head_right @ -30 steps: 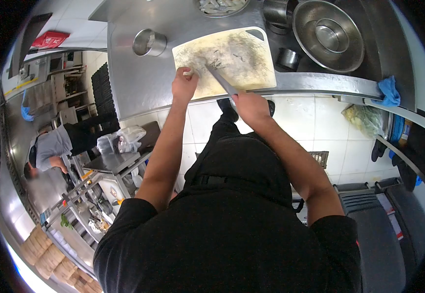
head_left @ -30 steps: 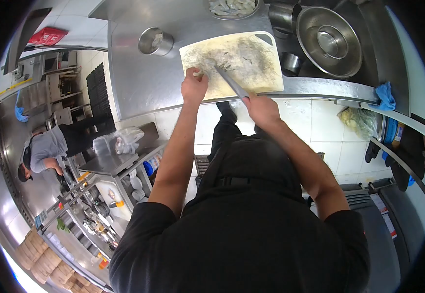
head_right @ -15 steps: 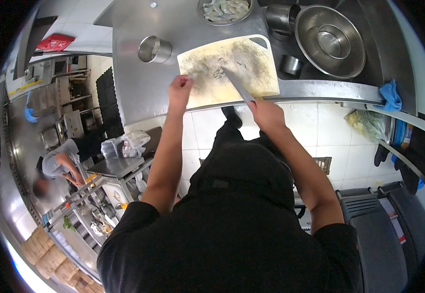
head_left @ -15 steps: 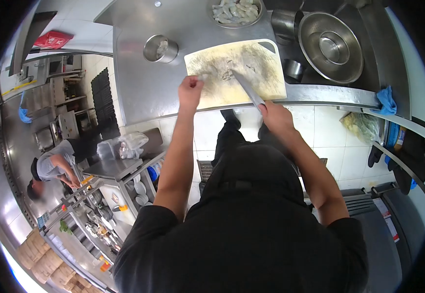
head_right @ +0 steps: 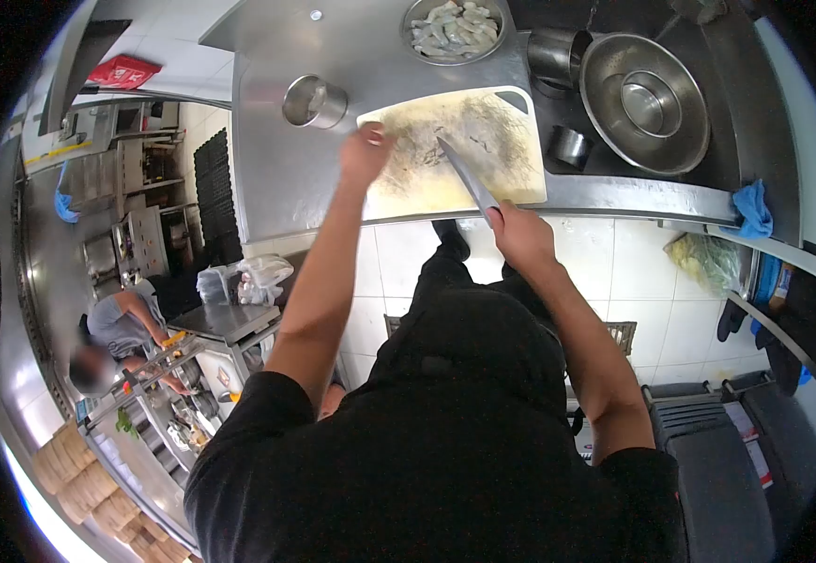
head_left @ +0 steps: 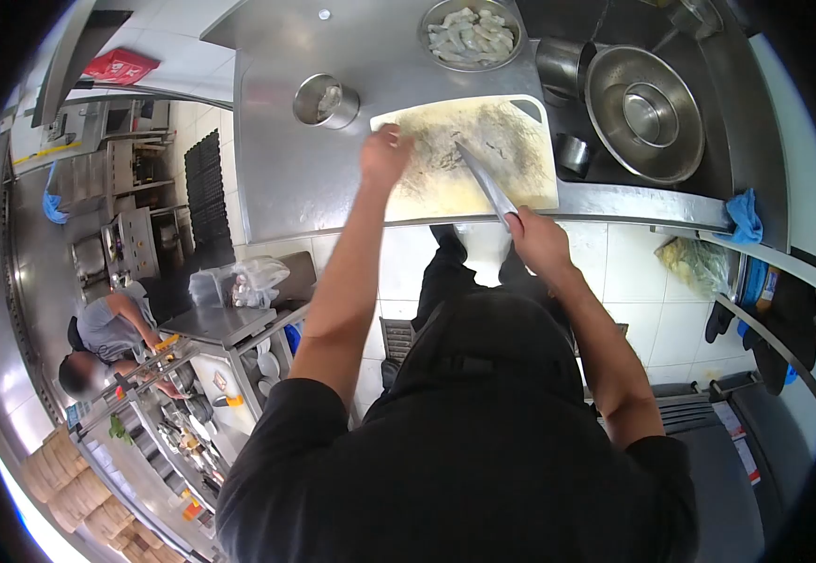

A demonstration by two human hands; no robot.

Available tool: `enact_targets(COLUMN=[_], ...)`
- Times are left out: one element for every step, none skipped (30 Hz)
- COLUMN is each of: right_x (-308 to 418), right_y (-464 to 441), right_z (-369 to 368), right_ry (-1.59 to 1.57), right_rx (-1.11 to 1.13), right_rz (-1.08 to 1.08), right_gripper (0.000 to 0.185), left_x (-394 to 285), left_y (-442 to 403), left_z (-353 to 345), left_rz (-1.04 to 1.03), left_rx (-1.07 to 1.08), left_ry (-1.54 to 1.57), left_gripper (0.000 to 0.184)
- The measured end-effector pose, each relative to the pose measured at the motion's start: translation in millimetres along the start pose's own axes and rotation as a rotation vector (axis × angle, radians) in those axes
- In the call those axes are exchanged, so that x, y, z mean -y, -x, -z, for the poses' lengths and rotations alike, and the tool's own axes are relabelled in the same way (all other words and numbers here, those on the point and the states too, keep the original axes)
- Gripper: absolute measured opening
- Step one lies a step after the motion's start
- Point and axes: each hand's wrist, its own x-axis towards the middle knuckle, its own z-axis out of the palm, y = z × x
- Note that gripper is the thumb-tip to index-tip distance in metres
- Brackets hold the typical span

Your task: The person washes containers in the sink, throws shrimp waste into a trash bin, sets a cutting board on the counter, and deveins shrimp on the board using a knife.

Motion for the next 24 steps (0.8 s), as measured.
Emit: enact_targets(right_x=[1.8, 4.5, 6.7, 8.8, 11.5, 13.9, 16.7, 20.7, 25.3, 30.1, 34.9, 39.2, 44.3, 49.2, 51.2, 51.6, 52.5, 52.1, 50.9, 49.1, 49.6, 49.3, 47.9, 46.9], right_y=[-2.5, -5.0, -7.1, -10.7, -17.3, -25.1, -32.5, -41.3, -50.5, -59.7, -69.7, -78.4, -85.3, -91.2, -96.2, -100.6, -103.7, -104.8, -102.7, -98.7, -92.9, -85.3, -75.2, -64.9], right_z=[2.8, 6.0, 8.6, 10.0, 11.2, 12.2, 12.3, 12.0, 11.2, 10.4, 10.8, 11.2, 12.4, 13.3, 12.2, 9.3, 6.1, 2.0, -2.7, -7.4, -8.4, -9.6, -10.9, -11.2], right_ry=[0.002, 0.004, 0.007, 0.011, 0.015, 0.019, 0.031, 0.042, 0.052, 0.051, 0.051, 0.054, 0.037, 0.021, 0.004, 0.008, 0.011, 0.015, 0.017, 0.019, 0.021, 0.005, -0.012, -0.027], right_rx=[0.008, 0.018, 0.029, 0.052, 0.075, 0.096, 0.101, 0.106, 0.111, 0.105, 0.097, 0.089, 0.084, 0.08, 0.076, 0.083, 0.09, 0.098, 0.099, 0.1, 0.101, 0.107, 0.111, 0.116], right_rz=[0.0, -0.003, -0.01, -0.011, -0.014, -0.016, -0.008, 0.002, 0.013, 0.013, 0.014, 0.016, 0.016, 0.017, 0.017, 0.037, 0.058, 0.078, 0.077, 0.077, 0.078, 0.063, 0.046, 0.027], right_gripper=[0.039, 0.039, 0.039, 0.039, 0.039, 0.039, 0.039, 0.039, 0.039, 0.038, 0.038, 0.038, 0.038, 0.038, 0.038, 0.038, 0.038, 0.038, 0.038, 0.038, 0.038, 0.038, 0.038, 0.038], left_x=[-9.4, -14.1, -16.1, -16.0, -14.9, -13.5, -8.7, -2.5, 2.6, -1.1, -2.5, -1.5, -1.5, -1.8, -4.8, -7.5, -10.1, -10.8, -11.3, -10.7, -8.8, -6.7, -4.3, -5.9], left_y=[9.4, 17.1, 22.2, 23.7, 23.7, 22.5, 21.2, 19.5, 18.6, 19.7, 19.6, 18.7, 18.5, 18.3, 18.3, 18.8, 19.4, 19.5, 20.7, 21.5, 21.5, 21.8, 22.7, 24.4], left_z=[-10.0, -16.8, -22.1, -24.0, -24.6, -25.4, -27.0, -26.9, -26.4, -19.8, -17.6, -17.8, -18.2, -19.3, -18.8, -18.1, -17.2, -17.8, -17.7, -18.5, -20.4, -22.1, -23.8, -22.7], left_rz=[0.013, -0.039, -0.091, -0.075, -0.06, -0.046, -0.043, -0.039, -0.034, -0.016, -0.019, -0.022, -0.023, -0.039, -0.055, -0.07, -0.067, -0.064, -0.06, -0.046, -0.032, -0.02, -0.018, -0.017], left_rx=[0.073, 0.083, 0.097, 0.11, 0.123, 0.137, 0.137, 0.137, 0.135, 0.137, 0.133, 0.129, 0.125, 0.122, 0.119, 0.118, 0.115, 0.111, 0.108, 0.106, 0.103, 0.101, 0.089, 0.078], left_ry=[0.054, 0.026, -0.001, 0.042, 0.085, 0.128, 0.198, 0.266, 0.333, 0.329, 0.307, 0.287, 0.267, 0.239, 0.211, 0.182, 0.18, 0.178, 0.176, 0.198, 0.219, 0.24, 0.256, 0.272], left_gripper=[0.04, 0.037, 0.034, 0.032, 0.031, 0.03, 0.029, 0.028, 0.028, 0.027, 0.026, 0.026, 0.026, 0.026, 0.026, 0.026, 0.026, 0.026, 0.026, 0.026, 0.026, 0.026, 0.026, 0.026])
